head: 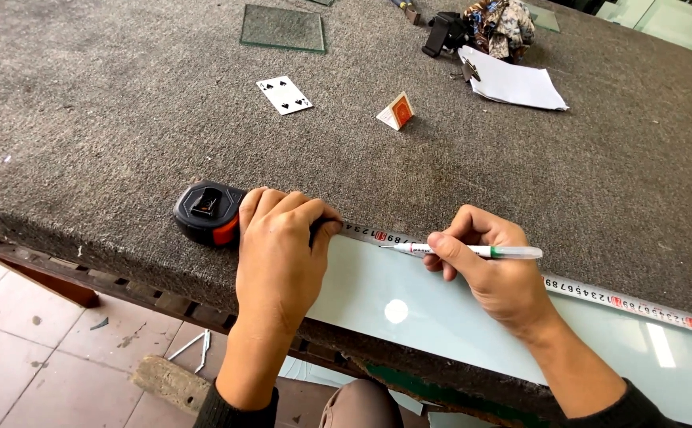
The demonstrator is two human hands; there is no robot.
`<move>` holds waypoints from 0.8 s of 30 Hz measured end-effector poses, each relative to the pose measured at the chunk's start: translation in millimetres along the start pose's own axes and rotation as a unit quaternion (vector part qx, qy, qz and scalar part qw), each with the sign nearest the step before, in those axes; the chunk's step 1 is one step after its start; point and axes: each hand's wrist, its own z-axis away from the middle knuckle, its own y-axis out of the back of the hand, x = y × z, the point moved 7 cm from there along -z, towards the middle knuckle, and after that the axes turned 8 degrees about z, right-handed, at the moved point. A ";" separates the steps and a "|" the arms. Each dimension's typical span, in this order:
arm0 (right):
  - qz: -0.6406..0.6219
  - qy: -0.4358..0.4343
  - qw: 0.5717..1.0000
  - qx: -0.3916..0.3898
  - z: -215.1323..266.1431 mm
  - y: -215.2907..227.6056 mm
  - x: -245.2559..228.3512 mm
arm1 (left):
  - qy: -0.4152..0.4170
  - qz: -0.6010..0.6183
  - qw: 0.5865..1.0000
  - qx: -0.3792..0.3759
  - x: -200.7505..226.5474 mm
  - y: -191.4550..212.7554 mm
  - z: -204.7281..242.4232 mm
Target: Measure and mark a white rectangular strip at specific intervals using a tape measure and a marker.
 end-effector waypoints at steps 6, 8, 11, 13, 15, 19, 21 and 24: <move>-0.001 0.010 1.000 0.005 0.6 -0.4 -0.6 | -0.006 0.001 1.000 0.006 -0.6 -0.5 0.4; -0.001 0.012 1.000 0.006 0.4 0.7 -0.3 | -0.010 0.000 1.000 0.008 -0.4 -0.7 0.7; 0.003 -0.002 1.000 -0.004 -0.5 0.8 1.1 | -0.011 0.001 1.000 0.009 0.1 -0.5 0.4; -0.002 -0.004 1.000 0.004 0.4 0.7 0.6 | -0.009 0.002 1.000 0.011 0.3 -0.5 0.5; 0.000 -0.005 1.000 0.001 0.4 0.4 0.3 | -0.005 0.004 1.000 0.009 -0.1 -0.4 0.5; -0.001 -0.009 1.000 0.002 0.5 0.5 -0.3 | -0.003 0.002 1.000 0.004 0.8 0.4 -0.4; -0.001 -0.009 1.000 0.002 0.0 0.6 1.9 | -0.003 0.001 1.000 0.005 0.3 -0.3 -0.6; 0.003 -0.011 1.000 -0.003 -0.2 1.9 1.5 | -0.003 0.002 1.000 0.004 0.4 0.1 -0.7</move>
